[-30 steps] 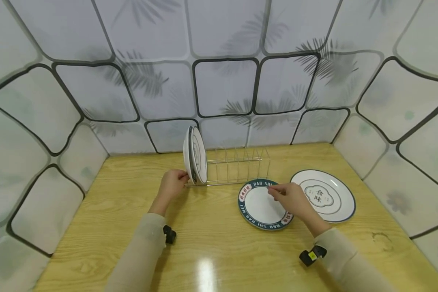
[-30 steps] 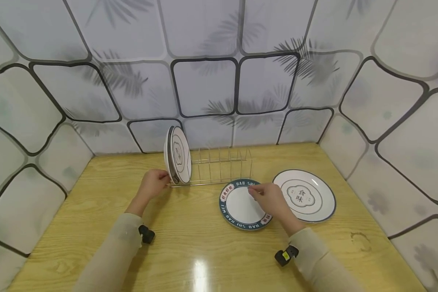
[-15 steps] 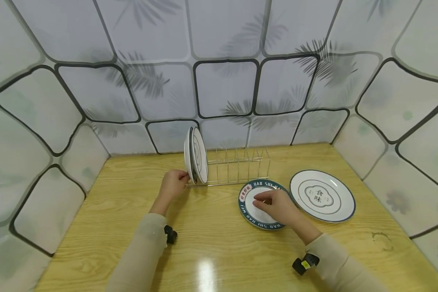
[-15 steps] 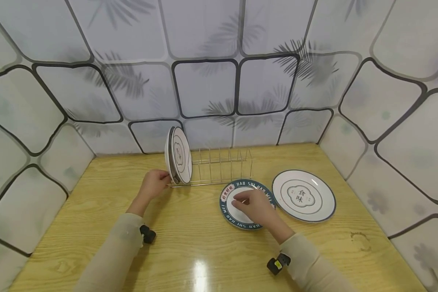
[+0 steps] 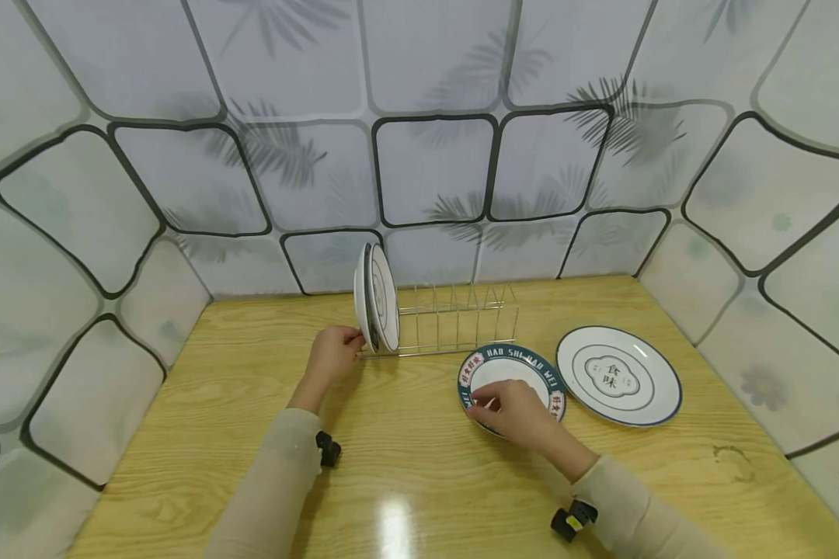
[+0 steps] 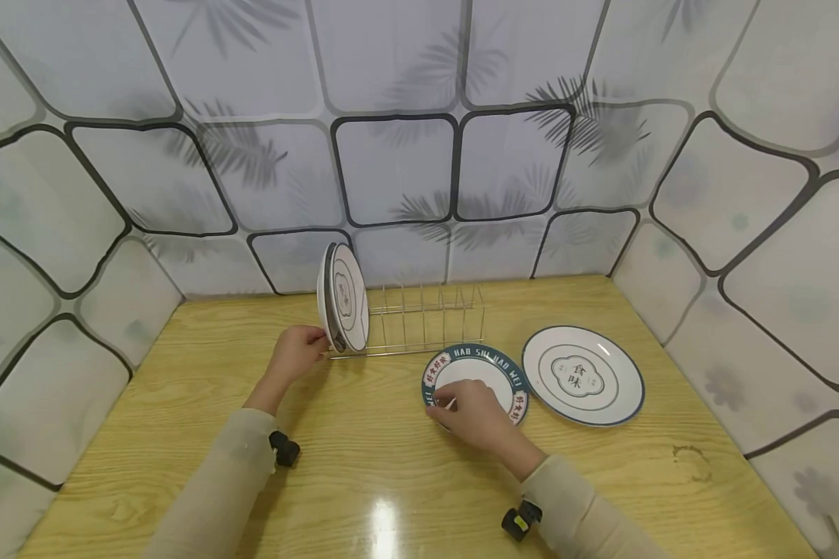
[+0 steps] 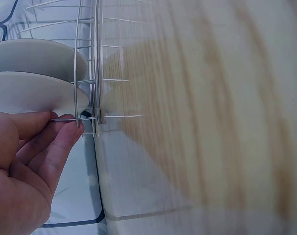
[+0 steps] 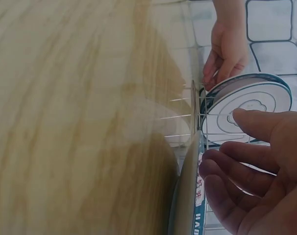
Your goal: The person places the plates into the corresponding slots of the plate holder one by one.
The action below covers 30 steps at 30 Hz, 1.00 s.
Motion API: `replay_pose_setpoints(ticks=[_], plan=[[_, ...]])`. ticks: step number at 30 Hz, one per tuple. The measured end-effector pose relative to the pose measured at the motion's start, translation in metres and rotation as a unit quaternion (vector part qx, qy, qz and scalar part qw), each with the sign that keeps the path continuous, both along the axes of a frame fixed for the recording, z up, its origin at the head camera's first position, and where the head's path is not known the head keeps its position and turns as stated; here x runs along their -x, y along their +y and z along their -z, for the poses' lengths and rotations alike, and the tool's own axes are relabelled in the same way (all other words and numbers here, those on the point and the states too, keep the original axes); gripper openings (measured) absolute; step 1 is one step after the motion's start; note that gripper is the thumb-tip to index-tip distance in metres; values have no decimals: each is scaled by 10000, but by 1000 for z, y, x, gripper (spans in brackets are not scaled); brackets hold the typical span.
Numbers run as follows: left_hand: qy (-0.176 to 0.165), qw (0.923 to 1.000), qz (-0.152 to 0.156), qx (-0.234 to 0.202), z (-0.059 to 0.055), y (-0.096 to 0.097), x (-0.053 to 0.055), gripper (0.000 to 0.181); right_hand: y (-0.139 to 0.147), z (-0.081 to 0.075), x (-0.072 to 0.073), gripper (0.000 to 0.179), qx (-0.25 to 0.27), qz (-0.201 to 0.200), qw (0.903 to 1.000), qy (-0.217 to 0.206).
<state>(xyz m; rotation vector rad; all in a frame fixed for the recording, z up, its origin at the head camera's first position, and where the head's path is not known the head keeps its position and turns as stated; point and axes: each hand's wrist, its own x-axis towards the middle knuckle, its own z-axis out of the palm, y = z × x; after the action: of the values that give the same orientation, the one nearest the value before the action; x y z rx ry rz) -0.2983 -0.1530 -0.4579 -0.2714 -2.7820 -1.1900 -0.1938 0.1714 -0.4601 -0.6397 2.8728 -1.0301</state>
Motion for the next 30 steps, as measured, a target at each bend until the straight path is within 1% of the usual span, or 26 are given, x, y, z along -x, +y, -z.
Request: replay_pose_setpoints(ticks=[3,6,9,13,18,21,26,30], plan=[[-16,10000,-4,-20,0,0,0,19,-4,4,-2,20,-174,95,9998,-77],[-23,10000,10,-32,2,1,1,20,-7,7,-5,19,-461,155,9988,-111],[-14,10000,-5,-49,4,1,1,20,-10,8,-9,21,-653,217,9976,-41],[-14,10000,-47,-47,4,2,0,19,-12,10,-12,24,-841,324,9958,166],[-1,10000,-56,-28,4,3,0,19,-13,15,-11,28,-1142,464,9917,361],[2,10000,-75,-62,3,2,0,19,-14,17,-8,29,-1223,529,9903,387],[33,9999,-108,-113,1,2,0,18,-15,18,-5,24,-1326,549,9885,478],[39,9999,-91,-82,1,2,0,19,-15,16,-6,11,-1491,471,9859,592]])
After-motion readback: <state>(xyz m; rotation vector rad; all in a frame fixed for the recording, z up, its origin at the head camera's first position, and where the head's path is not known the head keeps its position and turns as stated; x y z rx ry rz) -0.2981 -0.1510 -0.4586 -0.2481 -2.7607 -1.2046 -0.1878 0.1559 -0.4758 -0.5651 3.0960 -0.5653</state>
